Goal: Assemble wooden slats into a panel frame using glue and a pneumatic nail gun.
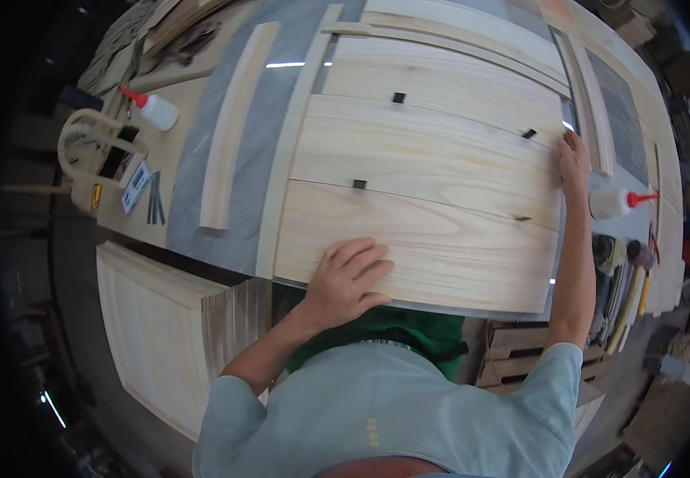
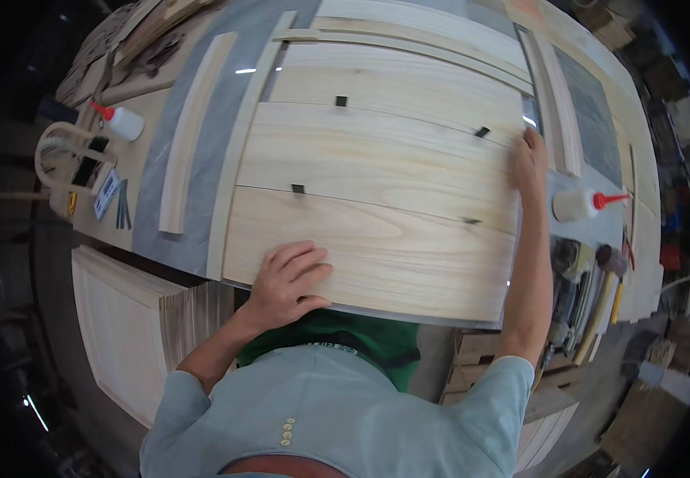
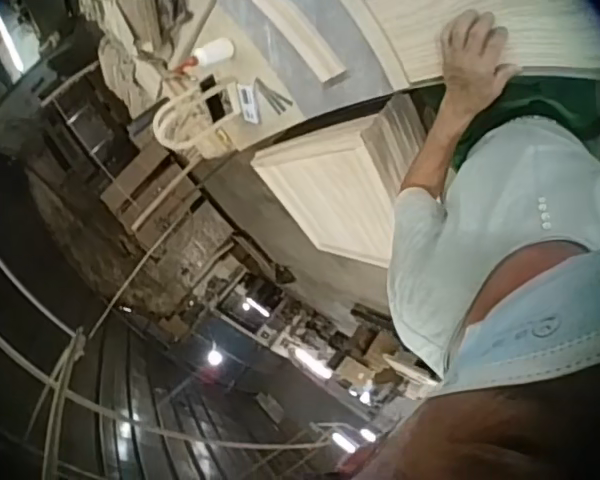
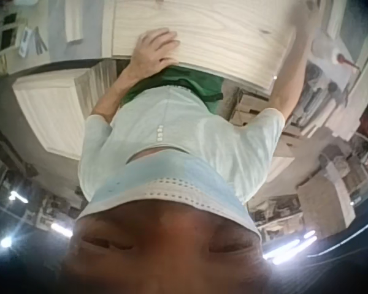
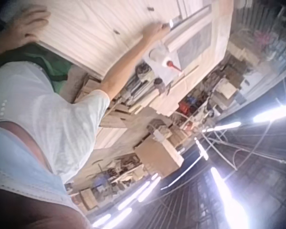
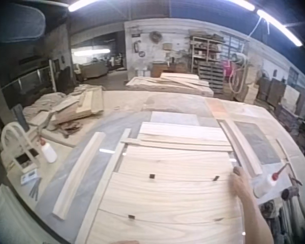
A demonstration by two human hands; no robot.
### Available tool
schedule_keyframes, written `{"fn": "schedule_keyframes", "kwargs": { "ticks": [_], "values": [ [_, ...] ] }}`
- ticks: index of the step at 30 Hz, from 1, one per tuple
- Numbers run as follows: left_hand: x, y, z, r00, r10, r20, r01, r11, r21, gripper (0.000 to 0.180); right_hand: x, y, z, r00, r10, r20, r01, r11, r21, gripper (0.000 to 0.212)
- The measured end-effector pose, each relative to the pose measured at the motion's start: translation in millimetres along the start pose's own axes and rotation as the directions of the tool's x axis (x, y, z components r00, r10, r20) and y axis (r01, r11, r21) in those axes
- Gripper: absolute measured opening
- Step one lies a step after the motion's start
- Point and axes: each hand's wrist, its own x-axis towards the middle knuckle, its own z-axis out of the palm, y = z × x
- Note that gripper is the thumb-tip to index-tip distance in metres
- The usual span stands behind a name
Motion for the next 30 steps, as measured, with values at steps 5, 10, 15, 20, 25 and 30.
{"fn": "schedule_keyframes", "kwargs": {
  "ticks": [5,10,15,20,25,30],
  "values": [
    [-4,2,-1,1.0,-0.028,-0.003,0.028,0.999,0.029,0.051,14,18,4,1.0,0.002,-0.008,-0.002,0.999,-0.032,0.044],
    [-2,1,-2,0.999,-0.041,-0.016,0.041,0.999,-0.001,0.052,8,3,14,1.0,0.018,-0.007,-0.018,0.997,-0.081,0.042],
    [-3,1,-1,0.999,-0.037,-0.012,0.036,0.999,-0.021,0.054,12,14,22,0.999,0.018,0.026,-0.019,1.0,0.019,0.041],
    [-3,1,-5,0.999,-0.038,0.002,0.038,0.999,-0.025,0.056,12,16,18,0.999,0.002,0.04,0.0,0.998,-0.063,0.042],
    [5,-7,-20,0.994,-0.044,-0.1,0.035,0.995,-0.093,0.049,-15,-9,6,0.999,-0.024,-0.032,0.019,0.99,-0.139,0.044],
    [42,-111,-103,0.815,-0.33,-0.476,0.448,0.88,0.157,0.035,-80,-35,-23,0.992,-0.101,-0.079,0.098,0.994,-0.042,0.046]
  ]
}}
